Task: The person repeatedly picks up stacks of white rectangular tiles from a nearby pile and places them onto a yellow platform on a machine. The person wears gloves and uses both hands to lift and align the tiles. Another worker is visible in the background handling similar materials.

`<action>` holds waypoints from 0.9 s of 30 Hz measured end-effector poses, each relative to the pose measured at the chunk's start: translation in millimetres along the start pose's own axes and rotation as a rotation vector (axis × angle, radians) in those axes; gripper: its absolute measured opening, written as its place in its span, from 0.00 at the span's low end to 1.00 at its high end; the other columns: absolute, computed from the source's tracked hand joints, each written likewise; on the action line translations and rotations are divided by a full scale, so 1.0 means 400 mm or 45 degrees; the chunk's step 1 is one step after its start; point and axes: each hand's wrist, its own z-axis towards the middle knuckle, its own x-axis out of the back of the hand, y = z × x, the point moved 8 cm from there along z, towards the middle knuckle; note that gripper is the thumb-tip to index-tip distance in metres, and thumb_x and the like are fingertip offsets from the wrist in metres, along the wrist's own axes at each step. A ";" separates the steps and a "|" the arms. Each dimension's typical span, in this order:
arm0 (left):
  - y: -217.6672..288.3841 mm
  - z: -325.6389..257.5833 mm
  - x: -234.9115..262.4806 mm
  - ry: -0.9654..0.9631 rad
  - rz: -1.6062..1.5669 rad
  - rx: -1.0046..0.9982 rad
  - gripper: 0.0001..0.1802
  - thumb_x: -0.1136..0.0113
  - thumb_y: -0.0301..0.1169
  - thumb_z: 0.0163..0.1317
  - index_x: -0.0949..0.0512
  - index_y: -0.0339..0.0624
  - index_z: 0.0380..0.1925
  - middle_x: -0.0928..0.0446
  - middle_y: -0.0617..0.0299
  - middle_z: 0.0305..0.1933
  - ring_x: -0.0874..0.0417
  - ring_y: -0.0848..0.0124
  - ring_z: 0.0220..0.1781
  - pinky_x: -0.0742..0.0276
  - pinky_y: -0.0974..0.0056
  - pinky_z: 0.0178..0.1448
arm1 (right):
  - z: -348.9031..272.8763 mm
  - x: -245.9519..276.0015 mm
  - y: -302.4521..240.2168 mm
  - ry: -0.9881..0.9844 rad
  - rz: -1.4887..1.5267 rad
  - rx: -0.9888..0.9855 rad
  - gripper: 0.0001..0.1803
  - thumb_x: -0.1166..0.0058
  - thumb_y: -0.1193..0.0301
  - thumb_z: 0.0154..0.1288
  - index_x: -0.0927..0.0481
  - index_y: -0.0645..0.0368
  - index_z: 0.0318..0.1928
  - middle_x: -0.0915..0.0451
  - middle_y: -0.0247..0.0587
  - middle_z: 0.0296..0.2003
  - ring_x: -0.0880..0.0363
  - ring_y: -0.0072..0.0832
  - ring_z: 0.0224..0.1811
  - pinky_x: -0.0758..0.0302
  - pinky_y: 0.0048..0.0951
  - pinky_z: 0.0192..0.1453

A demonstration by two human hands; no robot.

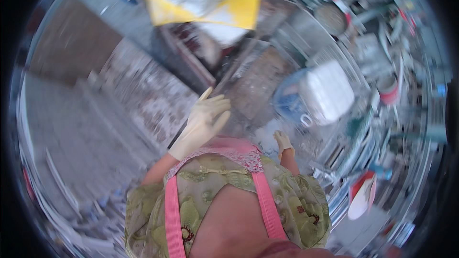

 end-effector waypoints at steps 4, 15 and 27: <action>0.095 0.171 -0.162 -0.142 -0.153 -0.103 0.11 0.36 0.26 0.62 0.16 0.37 0.44 0.14 0.50 0.51 0.17 0.52 0.61 0.37 0.43 0.78 | 0.043 0.087 0.043 0.082 0.507 -0.292 0.24 0.49 0.58 0.68 0.17 0.64 0.54 0.15 0.57 0.50 0.16 0.41 0.55 0.24 0.38 0.60; 0.071 0.558 -0.349 -0.286 -0.038 -0.176 0.11 0.34 0.28 0.61 0.15 0.37 0.44 0.14 0.51 0.51 0.16 0.52 0.61 0.34 0.40 0.76 | 0.240 0.544 -0.384 0.292 1.006 0.052 0.25 0.48 0.56 0.78 0.19 0.66 0.58 0.12 0.41 0.42 0.16 0.27 0.46 0.25 0.29 0.56; -0.070 1.113 -0.311 -0.049 -0.051 -0.175 0.11 0.36 0.26 0.62 0.16 0.35 0.44 0.14 0.48 0.50 0.16 0.48 0.59 0.33 0.43 0.76 | 0.845 1.209 -0.342 0.573 0.785 0.095 0.23 0.41 0.58 0.74 0.17 0.66 0.56 0.11 0.43 0.37 0.14 0.27 0.34 0.20 0.30 0.45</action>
